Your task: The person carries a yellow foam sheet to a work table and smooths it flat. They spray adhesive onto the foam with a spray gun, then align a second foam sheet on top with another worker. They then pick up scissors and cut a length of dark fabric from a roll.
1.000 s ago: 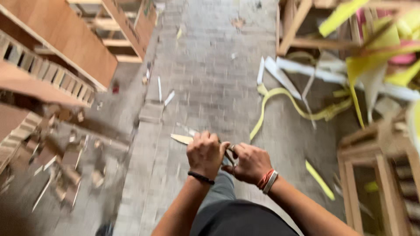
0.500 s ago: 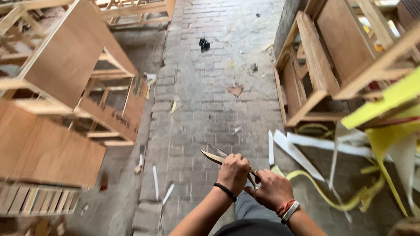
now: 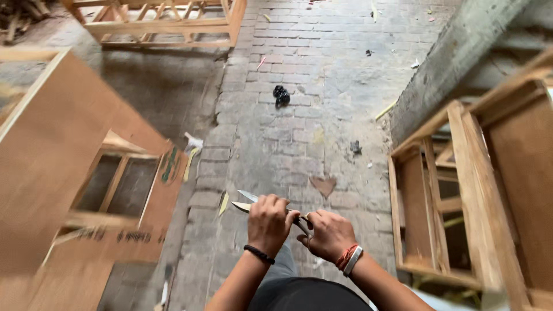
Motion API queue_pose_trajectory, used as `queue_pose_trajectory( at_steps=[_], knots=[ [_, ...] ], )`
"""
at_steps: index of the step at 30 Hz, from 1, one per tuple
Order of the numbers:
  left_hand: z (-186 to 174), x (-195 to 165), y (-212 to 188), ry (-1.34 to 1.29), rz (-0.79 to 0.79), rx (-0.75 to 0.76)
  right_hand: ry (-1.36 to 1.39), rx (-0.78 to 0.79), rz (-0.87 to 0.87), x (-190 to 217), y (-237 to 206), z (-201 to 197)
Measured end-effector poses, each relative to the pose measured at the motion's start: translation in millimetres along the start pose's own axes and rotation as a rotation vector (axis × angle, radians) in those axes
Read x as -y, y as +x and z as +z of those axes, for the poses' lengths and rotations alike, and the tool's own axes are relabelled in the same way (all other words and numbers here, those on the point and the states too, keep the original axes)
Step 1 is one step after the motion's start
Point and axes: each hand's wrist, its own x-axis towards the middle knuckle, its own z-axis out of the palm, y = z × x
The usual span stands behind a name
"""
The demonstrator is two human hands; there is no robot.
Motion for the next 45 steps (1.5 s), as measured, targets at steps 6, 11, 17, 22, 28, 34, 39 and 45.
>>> queue_pose_trajectory(
  at_steps=[6,11,17,22,28,34,39,45],
  knots=[
    [107.1,99.9,258.1,0.029,0.043,0.124,-0.024,0.012,0.196,-62.2,263.2,-33.8],
    [176.1,102.8,465.3,-0.091,0.280,0.272,0.023,0.081,0.479,-141.3,408.3,-103.8],
    [288.5,99.3,698.2,-0.533,0.465,0.254,0.296,-0.033,0.937,-318.3,564.3,-148.9],
    [397.6,110.0,881.4,-0.792,-0.078,0.596,0.671,-0.370,1.047,-484.8,703.8,-213.4],
    [516.2,141.4,1057.7,-0.984,-0.338,0.668,1.280,-0.695,0.897,-627.3,850.5,-312.6],
    [681.2,133.8,1250.3,-0.832,-0.552,0.667,1.452,-0.912,0.871,-786.5,980.6,-373.7],
    [812.6,17.6,1452.7,-0.955,-0.353,0.809,1.348,-0.953,1.115,-935.5,1047.9,-450.9],
    [969.1,-173.7,1659.0,-0.988,-0.081,0.998,1.357,-1.062,1.241,-1117.6,1115.5,-511.3]
  ],
)
